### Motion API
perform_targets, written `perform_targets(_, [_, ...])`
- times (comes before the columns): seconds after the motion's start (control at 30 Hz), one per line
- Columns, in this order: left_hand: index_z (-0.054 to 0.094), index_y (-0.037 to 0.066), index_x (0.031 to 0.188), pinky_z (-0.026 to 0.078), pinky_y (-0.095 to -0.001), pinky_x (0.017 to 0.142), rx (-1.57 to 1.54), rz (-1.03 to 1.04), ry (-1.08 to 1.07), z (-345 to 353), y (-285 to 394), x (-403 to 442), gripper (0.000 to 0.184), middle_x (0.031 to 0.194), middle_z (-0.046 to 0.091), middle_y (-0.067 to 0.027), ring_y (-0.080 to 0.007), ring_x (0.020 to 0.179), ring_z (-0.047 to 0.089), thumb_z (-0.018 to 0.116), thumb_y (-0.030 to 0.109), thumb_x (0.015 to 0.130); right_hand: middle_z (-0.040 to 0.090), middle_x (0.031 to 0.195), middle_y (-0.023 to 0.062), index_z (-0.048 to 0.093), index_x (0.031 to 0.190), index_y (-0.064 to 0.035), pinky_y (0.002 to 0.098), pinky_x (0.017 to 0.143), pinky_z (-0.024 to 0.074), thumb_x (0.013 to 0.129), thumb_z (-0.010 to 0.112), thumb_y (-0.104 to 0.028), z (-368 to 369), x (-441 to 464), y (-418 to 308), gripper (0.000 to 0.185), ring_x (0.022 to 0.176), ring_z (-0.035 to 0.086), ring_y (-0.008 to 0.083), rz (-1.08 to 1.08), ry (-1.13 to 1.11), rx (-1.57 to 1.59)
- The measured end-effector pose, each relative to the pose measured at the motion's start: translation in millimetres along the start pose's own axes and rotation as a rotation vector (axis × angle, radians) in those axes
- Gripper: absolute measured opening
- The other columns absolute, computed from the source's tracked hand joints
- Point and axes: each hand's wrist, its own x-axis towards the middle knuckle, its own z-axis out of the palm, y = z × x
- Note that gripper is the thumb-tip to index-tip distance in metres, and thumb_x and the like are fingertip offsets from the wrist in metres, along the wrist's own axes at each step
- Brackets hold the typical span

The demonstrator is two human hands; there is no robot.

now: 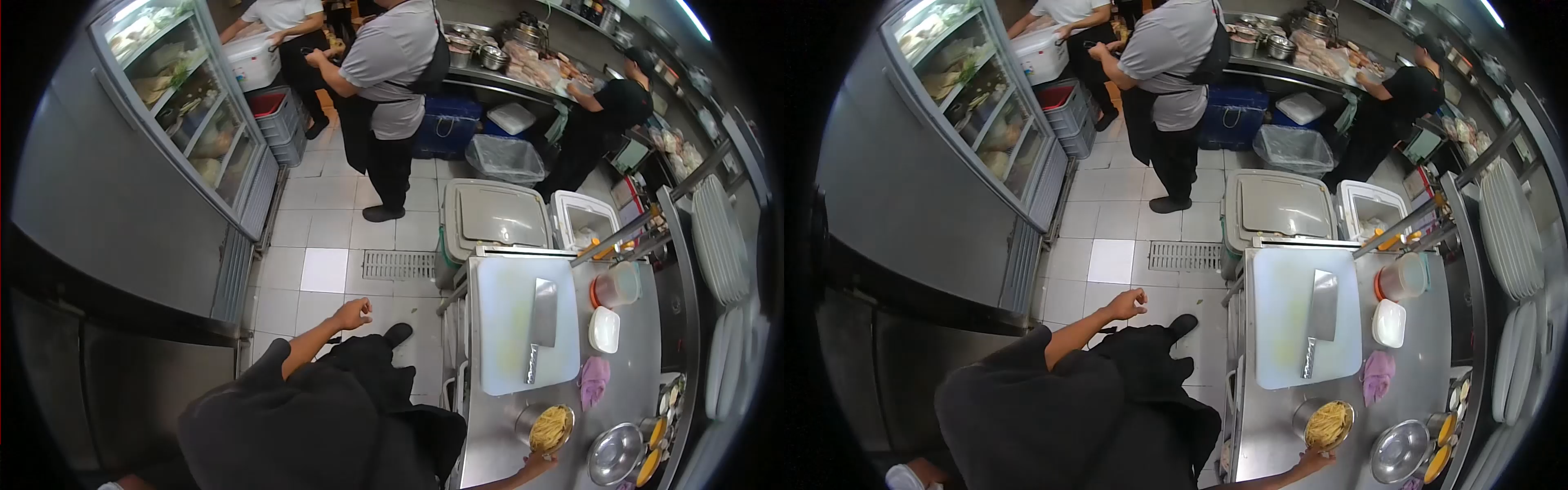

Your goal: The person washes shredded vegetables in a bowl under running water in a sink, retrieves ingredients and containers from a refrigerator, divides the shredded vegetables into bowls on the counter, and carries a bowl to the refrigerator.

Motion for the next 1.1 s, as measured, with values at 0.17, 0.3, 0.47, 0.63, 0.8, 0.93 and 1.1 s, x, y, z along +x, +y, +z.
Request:
perform_targets(0.17, [0.056, 0.007, 0.098, 0.048, -0.0337, 0.076, -0.274, -0.091, 0.043, -19.4, 42.9, 10.7, 0.029, 0.089, 0.062, -0.0094, -0.0205, 0.084, 0.061, 0.068, 0.026, 0.08, 0.052, 0.064, 0.0061, 0.053, 0.09, -0.0003, 0.0299, 0.045, 0.041, 0.076, 0.056, -0.01, 14.6, 8.7, 27.3, 0.018, 0.054, 0.051, 0.0153, 0.406, -0.197, 0.783])
perform_targets(0.3, [0.057, 0.006, 0.099, 0.048, -0.0323, 0.076, -0.285, 0.174, 0.036, -17.4, 77.1, 28.7, 0.03, 0.091, 0.061, -0.0085, -0.0187, 0.084, 0.061, 0.066, 0.028, 0.082, 0.054, 0.069, 0.0068, 0.054, 0.087, -0.0008, 0.0301, 0.05, 0.0433, 0.073, 0.054, -0.008, 12.8, -28.5, -7.9, 0.016, 0.059, 0.052, 0.0175, 0.387, -0.105, 0.99])
perform_targets(0.47, [0.056, 0.007, 0.107, 0.048, -0.0329, 0.076, -0.474, 0.168, -0.068, -45.8, 130.0, 21.4, 0.036, 0.099, 0.06, -0.0087, -0.0183, 0.088, 0.06, 0.063, 0.034, 0.085, 0.056, 0.079, 0.0111, 0.056, 0.092, 0.0038, 0.0324, 0.054, 0.0453, 0.077, 0.052, -0.01, -18.2, -84.7, -72.9, 0.021, 0.066, 0.054, 0.0206, 0.269, 0.087, 0.806])
perform_targets(0.63, [0.047, 0.01, 0.122, 0.046, -0.0382, 0.084, -0.703, -0.012, -0.395, -66.8, 173.6, 16.6, 0.05, 0.112, 0.056, -0.0091, -0.0191, 0.096, 0.058, 0.056, 0.046, 0.088, 0.059, 0.088, 0.0153, 0.058, 0.096, 0.0085, 0.0347, 0.058, 0.0474, 0.081, 0.05, -0.012, -37.1, -139.1, -144.6, 0.027, 0.074, 0.057, 0.0238, 0.158, 0.083, 0.684])
perform_targets(0.8, [0.015, 0.028, 0.143, 0.035, -0.0553, 0.097, -0.869, 0.009, -0.812, -81.4, 193.5, 16.9, 0.072, 0.143, 0.026, -0.0132, -0.0324, 0.126, 0.036, 0.047, 0.059, 0.087, 0.056, 0.086, 0.0071, 0.052, 0.089, -0.0007, 0.0304, 0.063, 0.048, 0.064, 0.053, 0.0, 41.3, -205.8, -247.2, 0.025, 0.074, 0.057, 0.0194, 0.084, -0.374, 0.968])
perform_targets(0.93, [0.011, 0.03, 0.144, 0.031, -0.0639, 0.094, -1.112, -0.133, -0.733, -106.3, 168.2, 16.4, 0.083, 0.144, 0.019, -0.0125, -0.0363, 0.132, 0.022, 0.052, 0.064, 0.08, 0.059, 0.088, 0.0053, 0.053, 0.1, 0.003, 0.0206, 0.058, 0.0426, 0.063, 0.054, 0.003, 99.3, -279.2, -332.6, 0.038, 0.07, 0.055, 0.0116, 0.142, -0.806, 0.994])
perform_targets(1.1, [0.013, 0.017, 0.144, 0.037, -0.0542, 0.093, -1.155, -0.374, -0.362, -145.4, 78.4, 17.4, 0.086, 0.142, 0.025, -0.0143, -0.0328, 0.129, 0.025, 0.061, 0.04, 0.076, 0.058, 0.081, 0.0041, 0.052, 0.093, 0.0001, 0.0234, 0.059, 0.0437, 0.075, 0.061, -0.003, 157.5, -340.0, -382.4, 0.02, 0.069, 0.055, 0.0116, 0.013, -1.064, 0.669])
